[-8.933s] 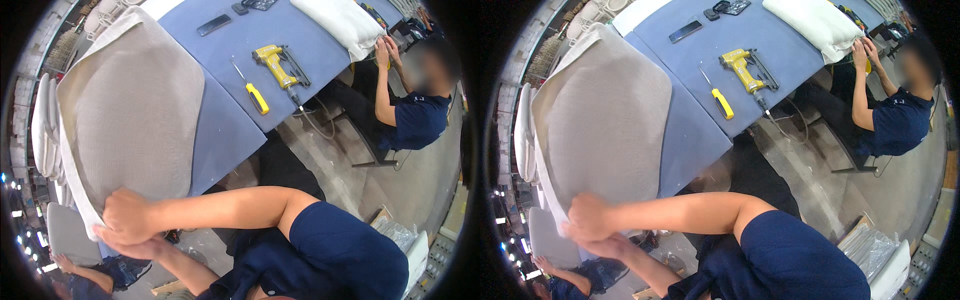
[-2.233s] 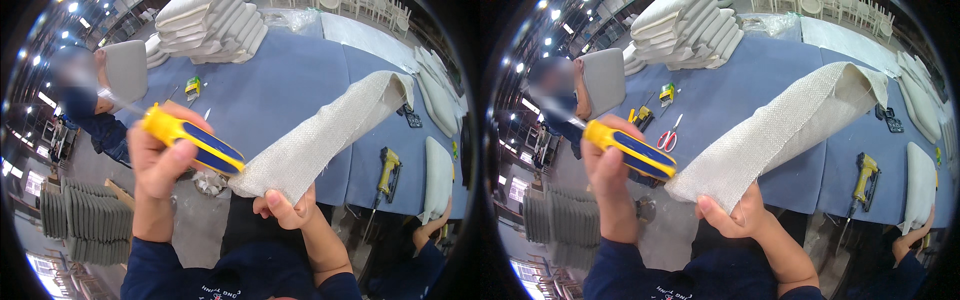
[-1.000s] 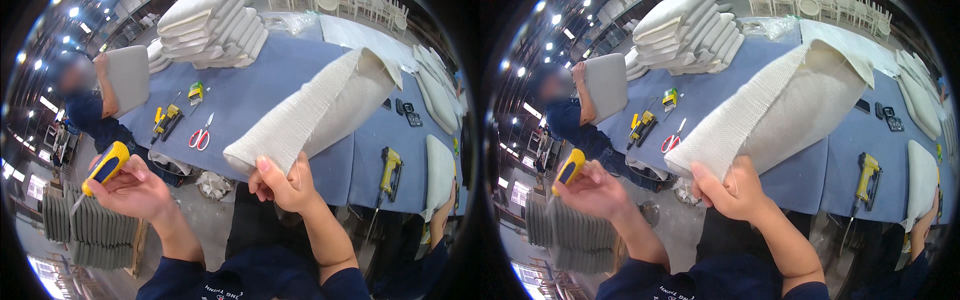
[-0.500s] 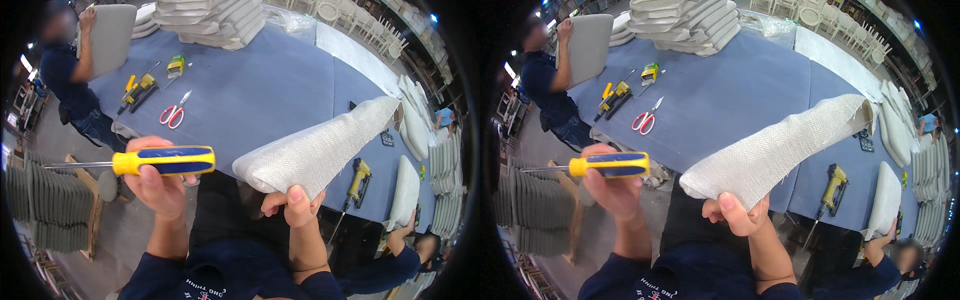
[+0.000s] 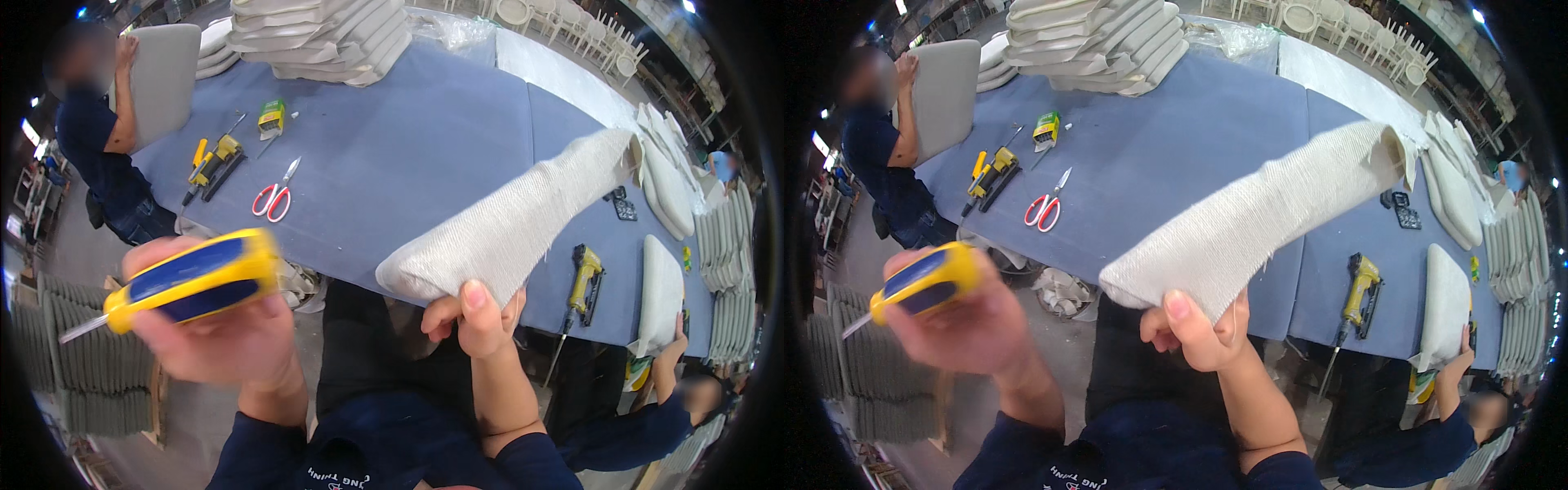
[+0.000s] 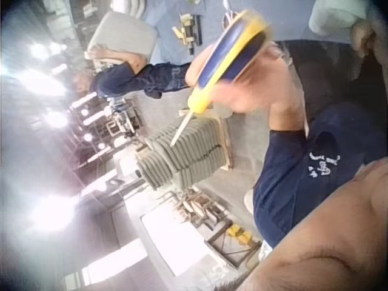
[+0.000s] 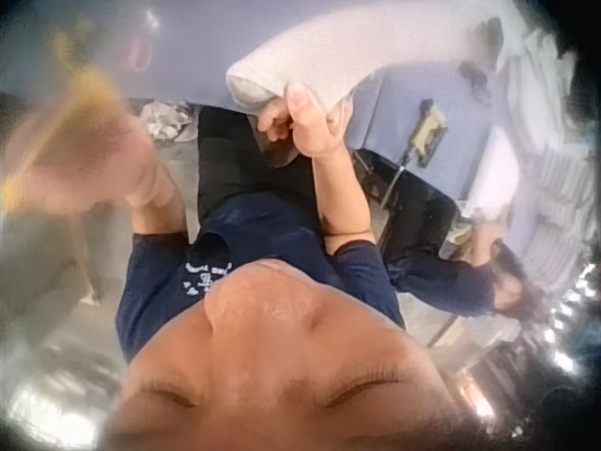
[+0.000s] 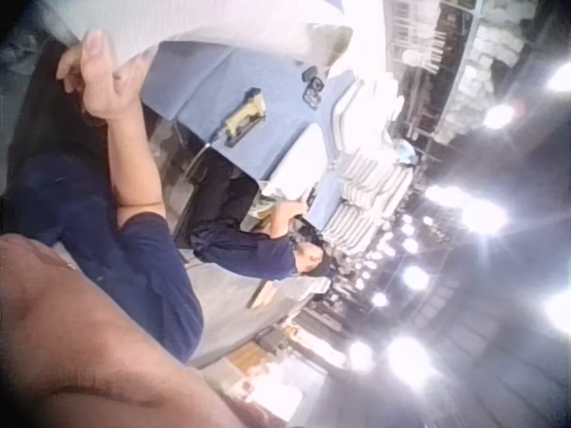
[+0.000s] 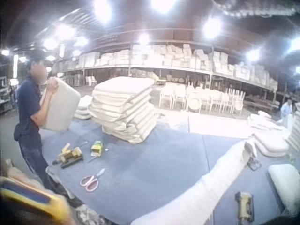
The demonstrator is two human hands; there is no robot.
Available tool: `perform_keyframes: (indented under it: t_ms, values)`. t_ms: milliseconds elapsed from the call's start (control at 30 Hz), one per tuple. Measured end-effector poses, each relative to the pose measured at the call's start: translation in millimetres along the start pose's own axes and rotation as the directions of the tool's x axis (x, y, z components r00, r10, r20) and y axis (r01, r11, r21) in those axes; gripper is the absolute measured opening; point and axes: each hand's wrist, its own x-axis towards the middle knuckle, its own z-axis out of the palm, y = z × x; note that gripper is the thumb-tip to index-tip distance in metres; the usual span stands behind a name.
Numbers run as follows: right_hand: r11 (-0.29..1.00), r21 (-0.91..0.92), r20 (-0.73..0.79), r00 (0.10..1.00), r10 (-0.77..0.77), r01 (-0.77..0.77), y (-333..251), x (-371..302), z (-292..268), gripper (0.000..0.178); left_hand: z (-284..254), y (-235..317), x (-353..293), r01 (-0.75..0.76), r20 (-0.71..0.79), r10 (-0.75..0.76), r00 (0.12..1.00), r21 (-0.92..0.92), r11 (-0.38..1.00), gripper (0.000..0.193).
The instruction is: The person trims excess fabric from a cushion using scissors, then uses a staple gun to secure the fabric to the cushion base. They repeatedly adjust the fabric and staple it in place while working at a table in a workshop.
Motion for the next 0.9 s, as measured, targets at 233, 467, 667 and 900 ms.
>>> perform_keyframes:
  t_ms: [233, 467, 667, 900]
  values:
    - [0.998, 0.056, 0.059, 0.997, -0.044, 0.041, -4, 36, 15, 0.041, 24, 29, 50, -0.029, 0.531, -0.115, 0.840, 0.255, 0.966, 0.044]
    - [0.986, -0.022, 0.085, 0.983, -0.163, 0.165, 13, 66, 16, 0.050, 49, 22, 69, -0.393, 0.760, -0.267, 0.592, 0.561, 0.728, 0.043]
    - [0.973, -0.033, 0.083, 0.970, -0.227, 0.230, 17, 69, 17, 0.048, 47, 1, 86, -0.309, 0.559, -0.168, 0.812, 0.656, 0.688, 0.037]
    - [0.980, 0.004, 0.099, 0.975, -0.198, 0.199, 19, 67, 13, 0.043, 54, -2, 101, -0.071, 0.471, -0.228, 0.852, 0.536, 0.841, 0.039]
